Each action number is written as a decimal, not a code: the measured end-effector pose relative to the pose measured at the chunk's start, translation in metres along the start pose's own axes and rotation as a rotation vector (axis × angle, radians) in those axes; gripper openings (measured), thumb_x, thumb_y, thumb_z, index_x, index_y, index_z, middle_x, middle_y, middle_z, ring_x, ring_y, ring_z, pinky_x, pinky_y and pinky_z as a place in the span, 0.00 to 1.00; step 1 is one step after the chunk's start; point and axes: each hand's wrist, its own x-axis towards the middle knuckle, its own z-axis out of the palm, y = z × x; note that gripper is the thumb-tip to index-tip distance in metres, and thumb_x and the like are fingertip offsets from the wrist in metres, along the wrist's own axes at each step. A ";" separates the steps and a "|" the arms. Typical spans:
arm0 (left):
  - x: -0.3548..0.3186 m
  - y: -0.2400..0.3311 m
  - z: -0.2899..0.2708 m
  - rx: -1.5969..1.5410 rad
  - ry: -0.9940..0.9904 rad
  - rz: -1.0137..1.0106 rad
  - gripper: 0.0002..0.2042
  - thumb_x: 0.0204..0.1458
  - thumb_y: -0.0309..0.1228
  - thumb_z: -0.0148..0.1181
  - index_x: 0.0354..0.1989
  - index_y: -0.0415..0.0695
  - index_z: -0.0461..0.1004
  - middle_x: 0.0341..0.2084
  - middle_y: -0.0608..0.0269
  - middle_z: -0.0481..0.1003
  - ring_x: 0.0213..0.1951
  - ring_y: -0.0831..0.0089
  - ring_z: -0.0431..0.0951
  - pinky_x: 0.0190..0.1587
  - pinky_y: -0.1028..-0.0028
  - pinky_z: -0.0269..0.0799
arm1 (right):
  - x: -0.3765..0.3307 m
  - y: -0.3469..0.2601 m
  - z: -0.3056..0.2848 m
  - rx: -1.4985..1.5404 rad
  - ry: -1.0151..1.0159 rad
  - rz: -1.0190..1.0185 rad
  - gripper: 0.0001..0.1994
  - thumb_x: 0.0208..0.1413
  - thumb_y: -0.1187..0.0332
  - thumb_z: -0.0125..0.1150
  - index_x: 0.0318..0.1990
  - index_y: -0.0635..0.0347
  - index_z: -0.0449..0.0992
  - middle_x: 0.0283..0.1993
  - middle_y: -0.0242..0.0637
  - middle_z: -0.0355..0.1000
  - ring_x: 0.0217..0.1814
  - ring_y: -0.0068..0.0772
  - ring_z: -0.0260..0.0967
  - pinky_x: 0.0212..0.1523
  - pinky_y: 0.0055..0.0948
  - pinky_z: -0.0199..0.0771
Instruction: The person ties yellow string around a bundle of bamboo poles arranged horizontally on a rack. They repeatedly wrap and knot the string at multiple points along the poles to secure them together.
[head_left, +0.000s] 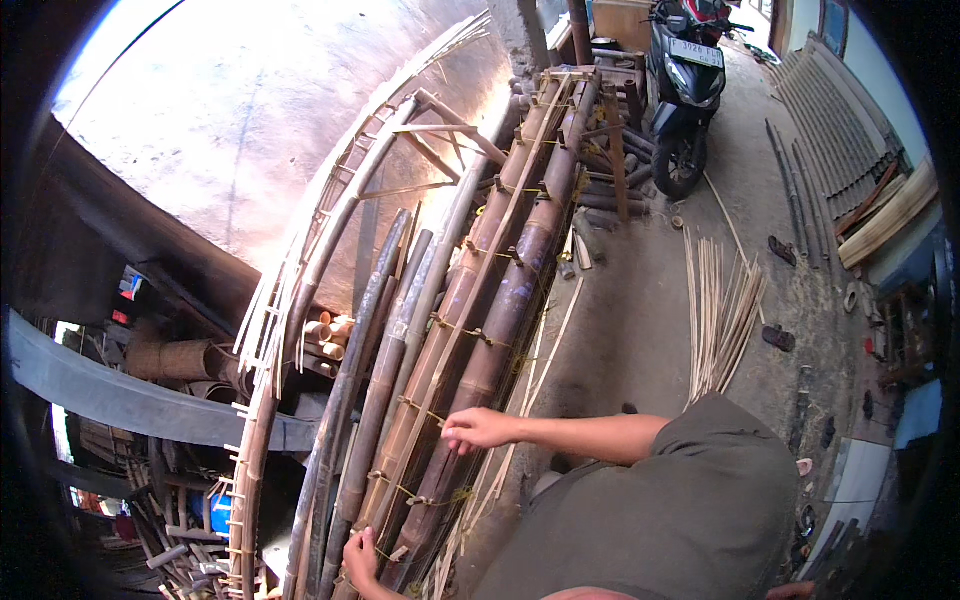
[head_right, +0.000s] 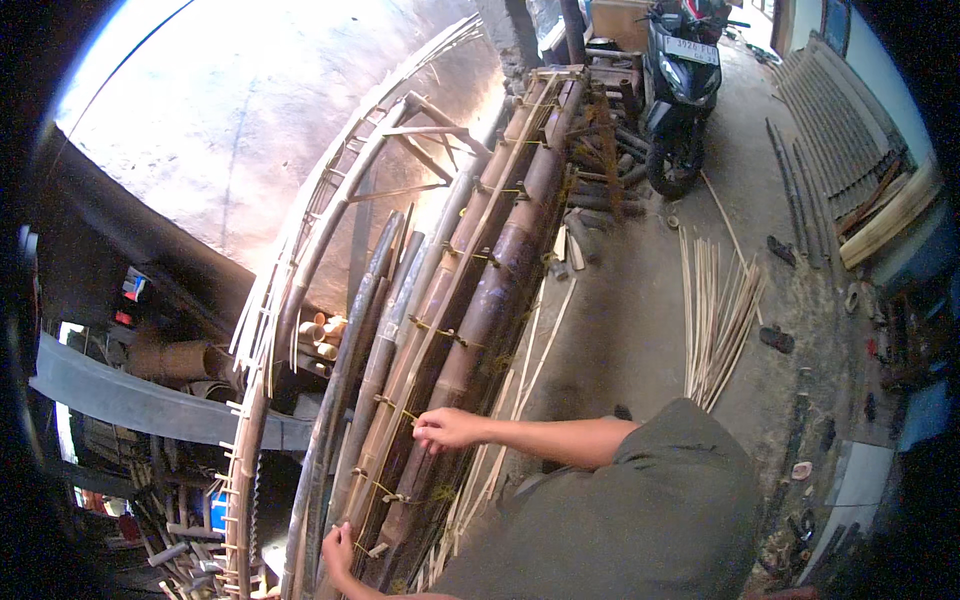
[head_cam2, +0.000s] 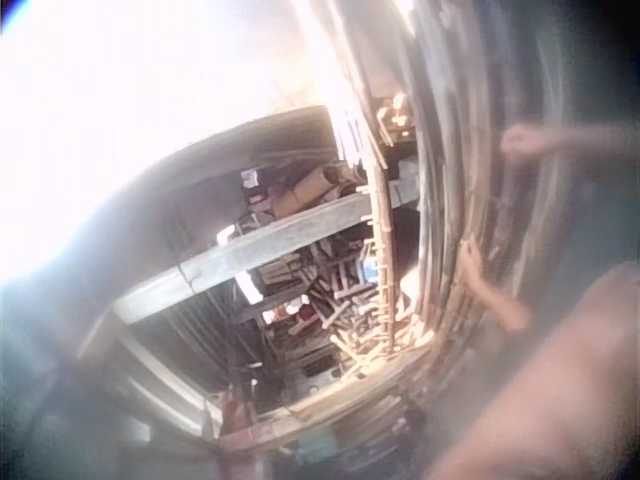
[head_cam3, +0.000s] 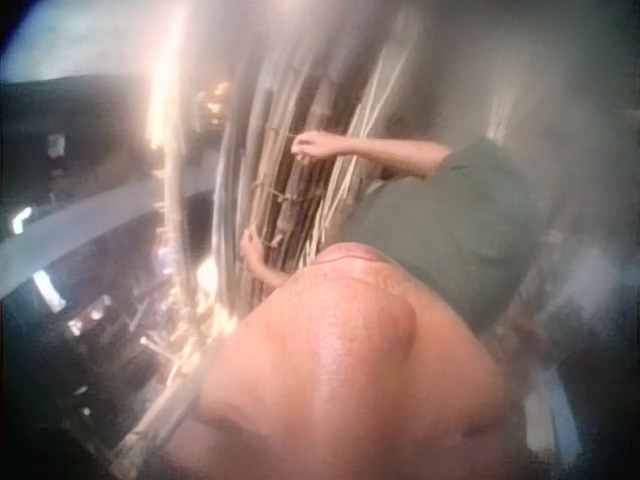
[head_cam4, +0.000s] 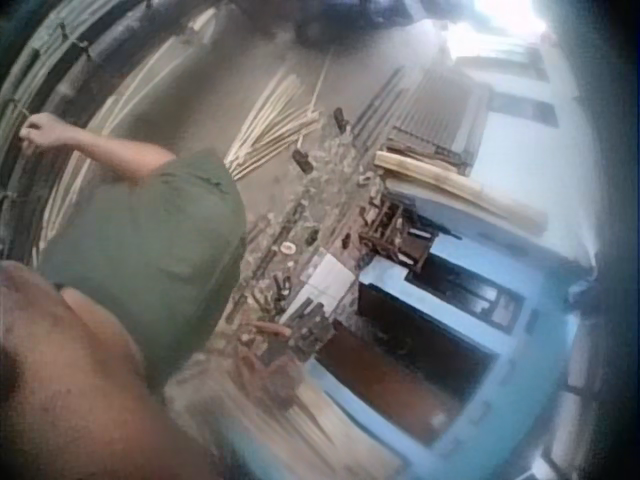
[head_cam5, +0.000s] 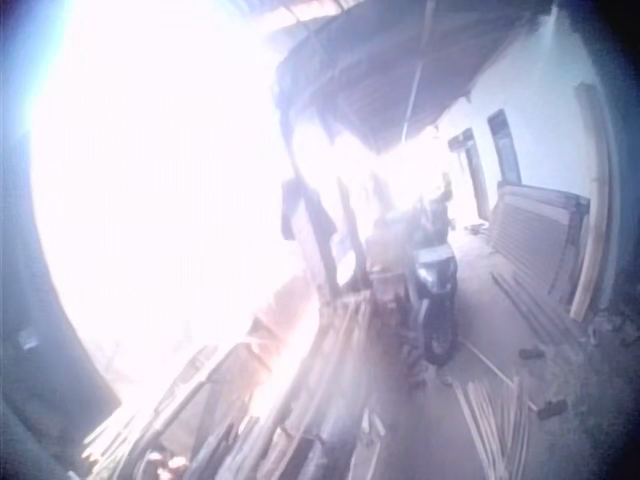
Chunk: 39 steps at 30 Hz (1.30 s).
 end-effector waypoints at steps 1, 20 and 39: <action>0.010 -0.023 0.008 0.028 -0.040 0.002 0.18 0.56 0.45 0.55 0.36 0.41 0.79 0.28 0.48 0.78 0.33 0.56 0.79 0.39 0.62 0.70 | -0.004 0.001 -0.018 -0.055 -0.030 -0.018 0.15 0.66 0.61 0.48 0.48 0.63 0.71 0.41 0.37 0.74 0.37 0.25 0.75 0.40 0.27 0.78; 0.211 0.728 0.132 -0.326 0.012 0.717 0.24 0.59 0.38 0.54 0.58 0.34 0.66 0.46 0.40 0.75 0.47 0.55 0.78 0.49 0.67 0.71 | -0.235 -0.062 -0.481 -0.043 0.715 -0.014 0.10 0.65 0.67 0.47 0.42 0.62 0.73 0.34 0.31 0.73 0.31 0.17 0.68 0.34 0.20 0.71; 0.377 1.016 0.255 -0.467 -0.027 0.624 0.12 0.53 0.34 0.56 0.36 0.38 0.78 0.31 0.45 0.79 0.38 0.52 0.80 0.42 0.59 0.73 | -0.168 -0.141 -0.737 0.100 0.821 0.213 0.11 0.65 0.63 0.47 0.43 0.58 0.74 0.34 0.29 0.73 0.31 0.17 0.67 0.34 0.20 0.70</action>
